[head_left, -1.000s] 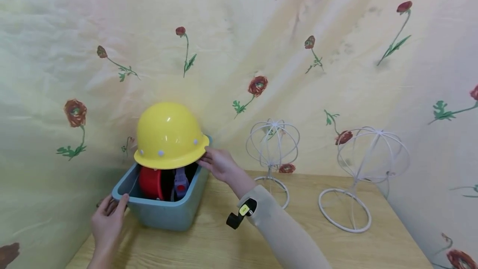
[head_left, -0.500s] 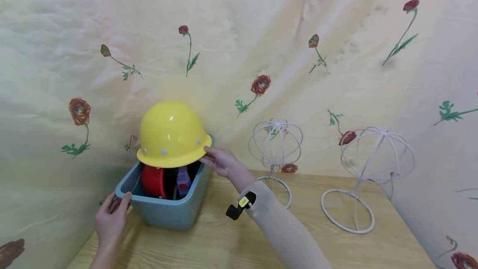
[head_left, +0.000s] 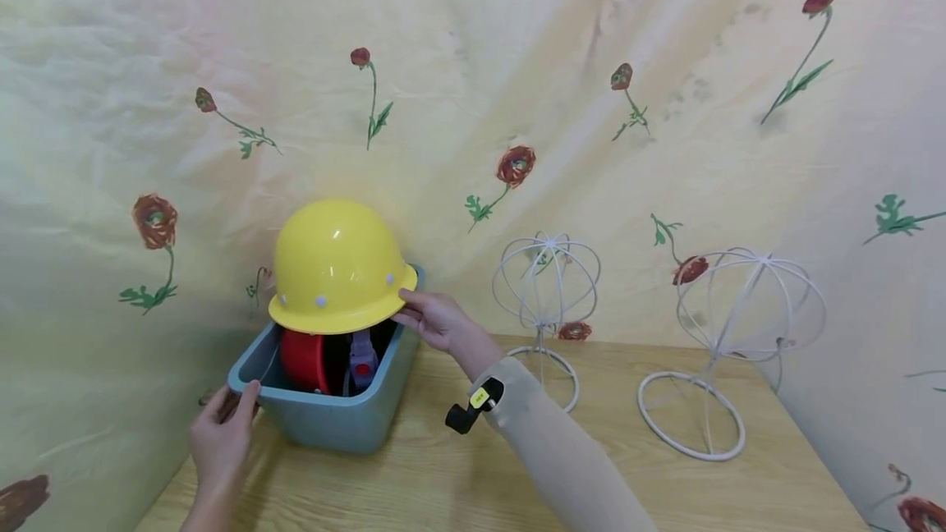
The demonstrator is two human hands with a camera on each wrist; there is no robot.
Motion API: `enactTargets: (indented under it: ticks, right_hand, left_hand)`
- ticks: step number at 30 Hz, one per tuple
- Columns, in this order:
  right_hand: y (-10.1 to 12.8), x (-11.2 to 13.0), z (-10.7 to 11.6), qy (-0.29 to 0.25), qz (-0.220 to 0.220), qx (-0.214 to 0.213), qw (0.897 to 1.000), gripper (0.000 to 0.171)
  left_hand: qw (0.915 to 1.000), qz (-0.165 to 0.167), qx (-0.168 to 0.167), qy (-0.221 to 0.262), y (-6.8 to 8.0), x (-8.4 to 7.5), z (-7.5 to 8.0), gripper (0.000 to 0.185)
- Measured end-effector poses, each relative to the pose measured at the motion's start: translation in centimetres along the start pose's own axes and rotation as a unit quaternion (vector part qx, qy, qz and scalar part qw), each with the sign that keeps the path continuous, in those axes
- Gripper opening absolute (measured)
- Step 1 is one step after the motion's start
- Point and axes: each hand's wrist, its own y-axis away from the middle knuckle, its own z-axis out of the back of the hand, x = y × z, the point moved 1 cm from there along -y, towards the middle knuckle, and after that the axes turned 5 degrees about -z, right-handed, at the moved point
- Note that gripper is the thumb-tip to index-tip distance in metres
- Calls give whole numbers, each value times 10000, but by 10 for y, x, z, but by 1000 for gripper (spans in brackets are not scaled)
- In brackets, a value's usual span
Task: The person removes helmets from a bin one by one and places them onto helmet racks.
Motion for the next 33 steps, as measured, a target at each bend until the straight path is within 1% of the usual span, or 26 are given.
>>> enactTargets:
  ticks: [3,7,10,15,18,21,24,26,29,33]
  right_hand:
    - [-1,-2,2,74,68,24,9999,36]
    - [-1,-5,-2,23,75,31,10000,36]
    - [2,-3,-5,-158,130,62,9998,36]
    - [9,6,-10,-590,235,296,9975,37]
    - [14,12,-13,-725,335,390,9960,39]
    - [21,19,-17,-750,475,440,9951,40]
    - [29,26,-22,-721,571,478,9946,40]
    - [34,30,-26,-693,622,495,9944,40]
    - [45,36,-33,-644,726,487,9941,40]
    - [63,47,-41,-586,912,553,9926,40]
  left_hand:
    - [10000,9,-11,72,1,2,-2,65]
    - [9999,-6,-62,146,3,5,4,64]
    - [9997,-85,-48,204,2,5,4,63]
    - [9995,-182,-70,234,0,3,2,60]
    - [9995,-194,-63,226,-1,4,0,59]
    - [9996,-206,-31,190,0,3,-1,60]
    - [9993,-200,-65,307,0,3,-1,59]
    - [9993,-213,-91,277,0,2,-1,59]
    - [9996,-204,-115,175,1,2,0,59]
    - [9998,-193,-59,-72,1,3,2,62]
